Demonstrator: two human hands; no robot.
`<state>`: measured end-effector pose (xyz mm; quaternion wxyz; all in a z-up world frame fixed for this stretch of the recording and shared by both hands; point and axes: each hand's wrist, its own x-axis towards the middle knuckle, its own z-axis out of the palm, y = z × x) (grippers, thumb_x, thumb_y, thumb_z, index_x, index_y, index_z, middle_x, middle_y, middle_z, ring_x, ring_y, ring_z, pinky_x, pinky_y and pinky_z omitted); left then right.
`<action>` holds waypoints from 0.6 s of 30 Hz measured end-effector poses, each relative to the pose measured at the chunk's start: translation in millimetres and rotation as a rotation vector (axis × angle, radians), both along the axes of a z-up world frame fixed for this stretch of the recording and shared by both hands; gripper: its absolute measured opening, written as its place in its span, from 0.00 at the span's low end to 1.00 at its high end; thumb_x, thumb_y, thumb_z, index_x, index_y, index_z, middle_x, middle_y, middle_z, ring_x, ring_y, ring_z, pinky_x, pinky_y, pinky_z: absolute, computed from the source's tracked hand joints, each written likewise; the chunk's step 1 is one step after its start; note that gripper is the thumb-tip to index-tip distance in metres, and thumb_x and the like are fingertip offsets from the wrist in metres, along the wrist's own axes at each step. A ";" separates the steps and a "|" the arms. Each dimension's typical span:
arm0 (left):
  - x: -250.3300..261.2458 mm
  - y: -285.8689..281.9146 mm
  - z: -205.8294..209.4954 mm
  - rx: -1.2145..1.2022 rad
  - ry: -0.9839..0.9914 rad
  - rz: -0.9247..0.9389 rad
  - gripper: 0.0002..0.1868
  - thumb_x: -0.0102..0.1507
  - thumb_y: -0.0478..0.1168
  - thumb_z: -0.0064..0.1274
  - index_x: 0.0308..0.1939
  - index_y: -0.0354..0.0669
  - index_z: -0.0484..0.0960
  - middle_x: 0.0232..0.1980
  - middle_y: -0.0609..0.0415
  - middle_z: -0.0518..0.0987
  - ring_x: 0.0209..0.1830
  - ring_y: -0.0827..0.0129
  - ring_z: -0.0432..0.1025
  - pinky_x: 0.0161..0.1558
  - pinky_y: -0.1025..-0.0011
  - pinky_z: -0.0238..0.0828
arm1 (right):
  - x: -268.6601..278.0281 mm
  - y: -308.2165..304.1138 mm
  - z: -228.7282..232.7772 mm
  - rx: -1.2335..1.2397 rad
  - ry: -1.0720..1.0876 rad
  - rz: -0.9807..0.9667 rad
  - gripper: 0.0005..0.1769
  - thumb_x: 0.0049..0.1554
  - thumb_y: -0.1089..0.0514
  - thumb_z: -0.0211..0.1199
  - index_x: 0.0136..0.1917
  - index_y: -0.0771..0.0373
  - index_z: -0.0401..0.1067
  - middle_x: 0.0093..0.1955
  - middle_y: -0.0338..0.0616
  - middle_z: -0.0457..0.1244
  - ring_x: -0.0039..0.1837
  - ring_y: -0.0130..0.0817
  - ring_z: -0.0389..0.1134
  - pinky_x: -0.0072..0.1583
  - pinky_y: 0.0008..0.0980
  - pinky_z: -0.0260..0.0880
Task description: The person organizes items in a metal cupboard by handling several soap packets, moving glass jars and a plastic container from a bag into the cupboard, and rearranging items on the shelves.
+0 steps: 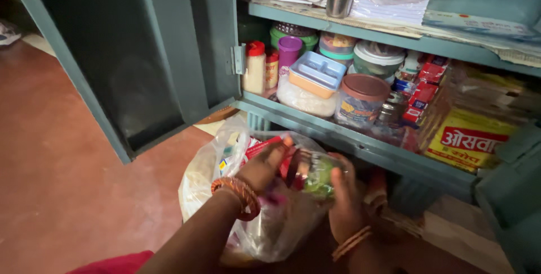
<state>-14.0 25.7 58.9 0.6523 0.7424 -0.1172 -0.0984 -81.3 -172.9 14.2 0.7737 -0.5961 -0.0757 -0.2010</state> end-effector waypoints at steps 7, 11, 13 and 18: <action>-29.3 -4.3 11.6 -0.053 -0.805 -0.355 0.41 0.49 0.35 0.68 0.67 0.46 0.72 0.57 0.42 0.75 0.58 0.49 0.73 0.59 0.60 0.72 | -0.3 -6.3 -2.5 0.220 0.141 0.348 0.28 0.69 0.37 0.46 0.68 0.60 0.67 0.52 0.45 0.68 0.46 0.31 0.69 0.41 0.28 0.65; -15.0 -7.2 -1.5 -0.165 0.038 -0.234 0.31 0.54 0.48 0.59 0.63 0.54 0.74 0.47 0.48 0.79 0.43 0.51 0.78 0.48 0.46 0.77 | -3.5 -1.1 9.3 0.212 0.233 0.205 0.27 0.64 0.42 0.48 0.71 0.55 0.64 0.58 0.40 0.66 0.55 0.31 0.68 0.52 0.34 0.71; -3.7 -5.2 -8.0 -0.265 0.436 -0.111 0.28 0.57 0.58 0.50 0.59 0.54 0.75 0.42 0.47 0.80 0.36 0.50 0.76 0.44 0.43 0.76 | -2.6 3.4 14.9 0.203 0.121 0.220 0.28 0.62 0.45 0.51 0.72 0.56 0.62 0.62 0.40 0.65 0.62 0.33 0.69 0.61 0.36 0.73; 10.0 -0.4 -23.8 -0.430 0.642 -0.172 0.40 0.62 0.76 0.38 0.55 0.45 0.78 0.39 0.42 0.80 0.31 0.51 0.75 0.39 0.50 0.73 | 4.7 -4.8 10.4 0.456 0.271 0.299 0.33 0.62 0.33 0.45 0.69 0.56 0.65 0.62 0.44 0.67 0.61 0.40 0.68 0.59 0.41 0.70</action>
